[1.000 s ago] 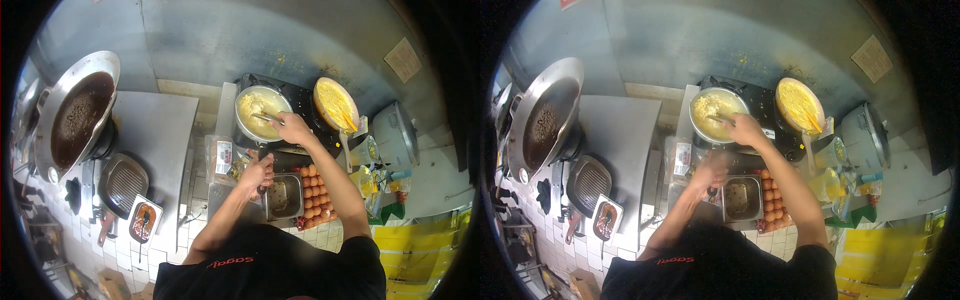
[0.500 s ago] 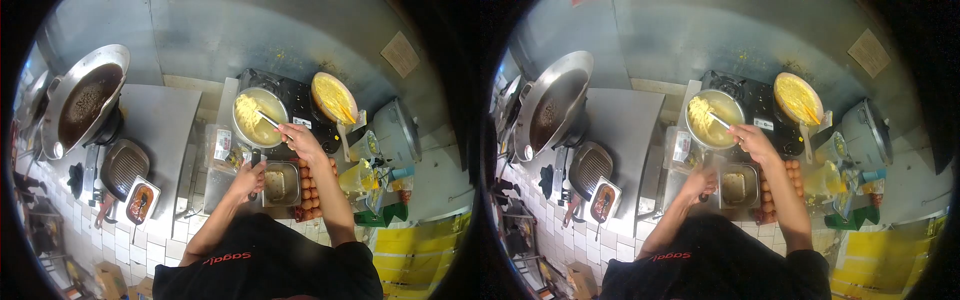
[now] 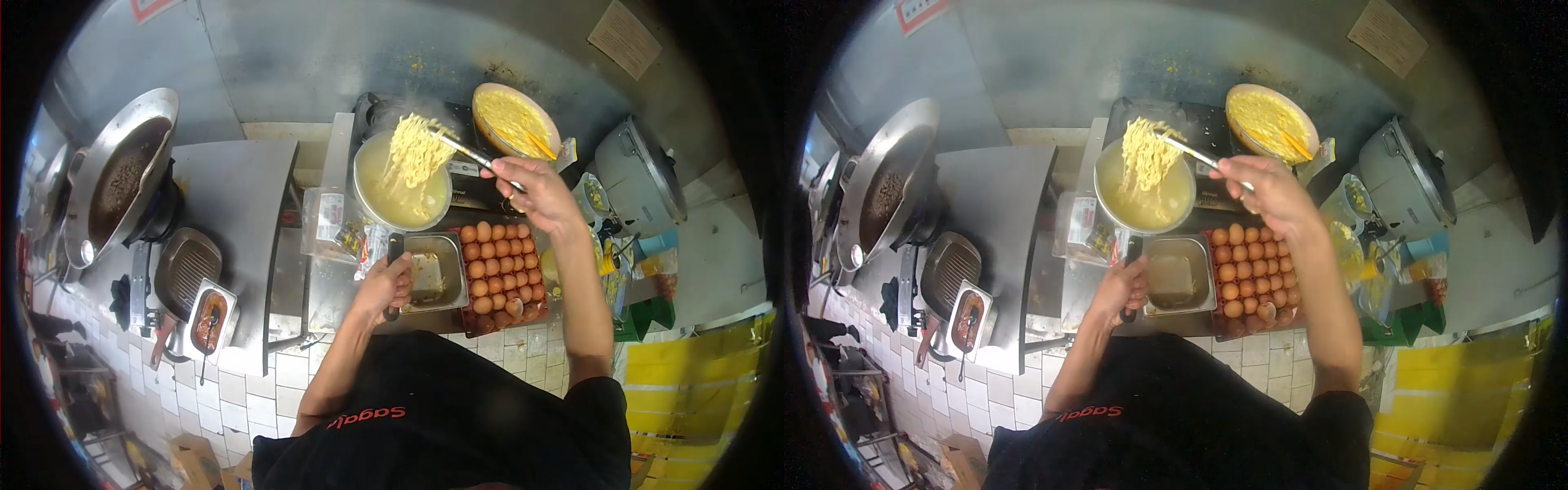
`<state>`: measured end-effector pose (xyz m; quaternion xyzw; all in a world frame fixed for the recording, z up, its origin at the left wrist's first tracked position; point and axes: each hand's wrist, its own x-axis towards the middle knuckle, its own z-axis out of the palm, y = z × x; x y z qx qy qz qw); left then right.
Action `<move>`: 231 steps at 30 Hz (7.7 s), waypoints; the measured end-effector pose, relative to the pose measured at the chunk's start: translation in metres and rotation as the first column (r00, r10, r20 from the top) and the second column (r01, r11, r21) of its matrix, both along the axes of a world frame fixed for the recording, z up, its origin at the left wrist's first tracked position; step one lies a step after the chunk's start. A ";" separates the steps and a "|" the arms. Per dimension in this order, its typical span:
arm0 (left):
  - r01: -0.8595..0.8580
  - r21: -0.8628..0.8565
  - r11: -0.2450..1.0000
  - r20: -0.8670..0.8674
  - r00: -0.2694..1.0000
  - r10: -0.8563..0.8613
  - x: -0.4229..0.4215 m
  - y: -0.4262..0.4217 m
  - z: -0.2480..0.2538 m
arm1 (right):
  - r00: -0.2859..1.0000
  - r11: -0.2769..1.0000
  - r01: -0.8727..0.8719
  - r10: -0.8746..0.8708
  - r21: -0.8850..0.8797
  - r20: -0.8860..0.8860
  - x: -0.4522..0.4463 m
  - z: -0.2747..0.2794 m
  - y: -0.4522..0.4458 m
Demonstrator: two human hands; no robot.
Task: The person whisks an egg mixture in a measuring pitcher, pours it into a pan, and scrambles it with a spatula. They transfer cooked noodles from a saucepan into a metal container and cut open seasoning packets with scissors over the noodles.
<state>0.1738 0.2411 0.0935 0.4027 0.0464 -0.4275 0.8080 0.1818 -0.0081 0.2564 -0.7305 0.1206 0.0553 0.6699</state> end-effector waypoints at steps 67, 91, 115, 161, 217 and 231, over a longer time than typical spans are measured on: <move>0.167 0.117 0.979 -0.051 0.985 -0.162 -0.006 0.014 -0.012 | 0.992 0.999 -0.035 0.031 -0.026 -0.122 0.014 -0.142 0.032; 0.138 0.127 0.982 -0.001 0.990 -0.139 0.016 0.035 -0.023 | 0.992 0.992 0.094 -0.101 0.090 0.075 -0.107 0.001 -0.038; 0.193 0.159 0.968 -0.035 0.981 -0.190 0.008 0.039 -0.021 | 0.918 0.121 -0.230 0.356 -0.966 -0.174 -0.029 -0.037 0.050; -0.040 -0.274 0.961 -0.064 0.998 0.024 -0.016 0.052 -0.090 | 0.726 0.478 -0.562 0.676 -0.675 -0.126 -0.070 -0.060 -0.026; 0.129 0.160 0.979 -0.053 0.991 -0.122 0.002 0.041 -0.029 | 0.939 0.944 -0.270 0.215 -0.190 -0.267 -0.096 -0.067 -0.065; 0.151 0.161 0.975 -0.036 0.989 -0.147 0.003 0.040 -0.028 | 0.923 0.337 -0.334 0.306 -0.880 -0.233 -0.073 -0.005 0.002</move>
